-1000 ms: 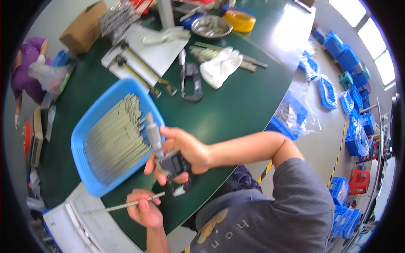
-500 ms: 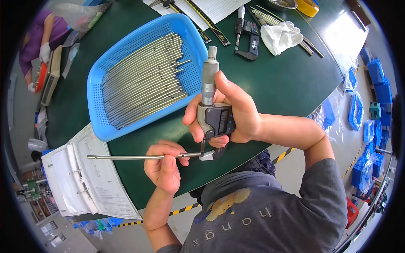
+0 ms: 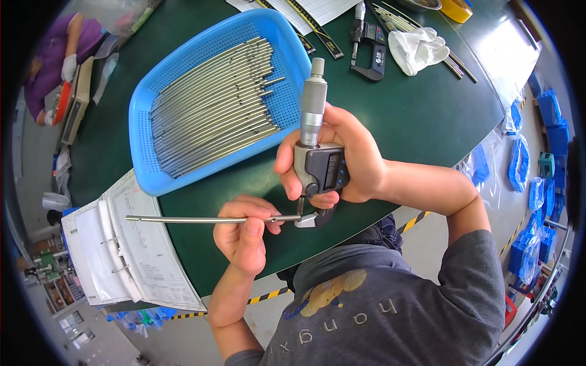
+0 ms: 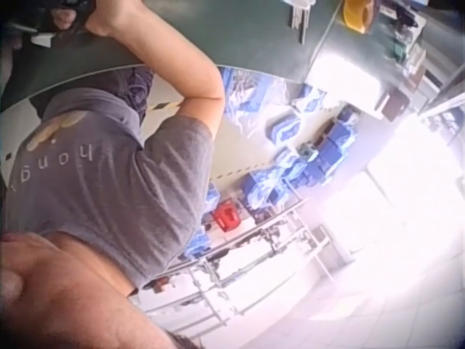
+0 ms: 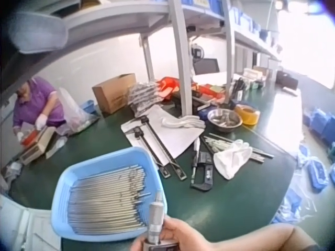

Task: Measuring metal rods using a digital micrometer and caliper and recording data in a logbook.

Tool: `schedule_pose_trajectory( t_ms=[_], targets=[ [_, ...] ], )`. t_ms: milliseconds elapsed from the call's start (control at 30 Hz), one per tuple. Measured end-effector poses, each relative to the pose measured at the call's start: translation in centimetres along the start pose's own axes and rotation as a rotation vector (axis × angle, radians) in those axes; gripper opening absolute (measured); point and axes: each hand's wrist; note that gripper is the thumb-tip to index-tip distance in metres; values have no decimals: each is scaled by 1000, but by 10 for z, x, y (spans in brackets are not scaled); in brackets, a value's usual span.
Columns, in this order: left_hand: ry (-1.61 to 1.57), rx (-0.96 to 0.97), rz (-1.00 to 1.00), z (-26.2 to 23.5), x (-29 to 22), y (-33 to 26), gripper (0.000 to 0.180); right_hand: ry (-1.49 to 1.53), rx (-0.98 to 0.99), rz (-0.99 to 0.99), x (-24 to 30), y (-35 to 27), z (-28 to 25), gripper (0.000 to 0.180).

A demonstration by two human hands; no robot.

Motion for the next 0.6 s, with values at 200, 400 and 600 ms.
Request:
schedule_pose_trajectory(
  t_ms=[200,400,600],
  targets=[
    [2,18,-19,-2,1,-1,17,-97,8,-18,-1,0,1,82],
    [-11,32,-21,-1,2,-1,16,36,30,3,0,-2,0,84],
    [-17,40,-24,-1,3,-1,16,7,69,-19,-1,-2,-1,79]
  ],
)
Point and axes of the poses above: each hand's wrist, its own y-axis towards the middle knuckle, its own z-axis out of the palm, x = y × z, and after that the axes turned 2 degrees about z, right-handed
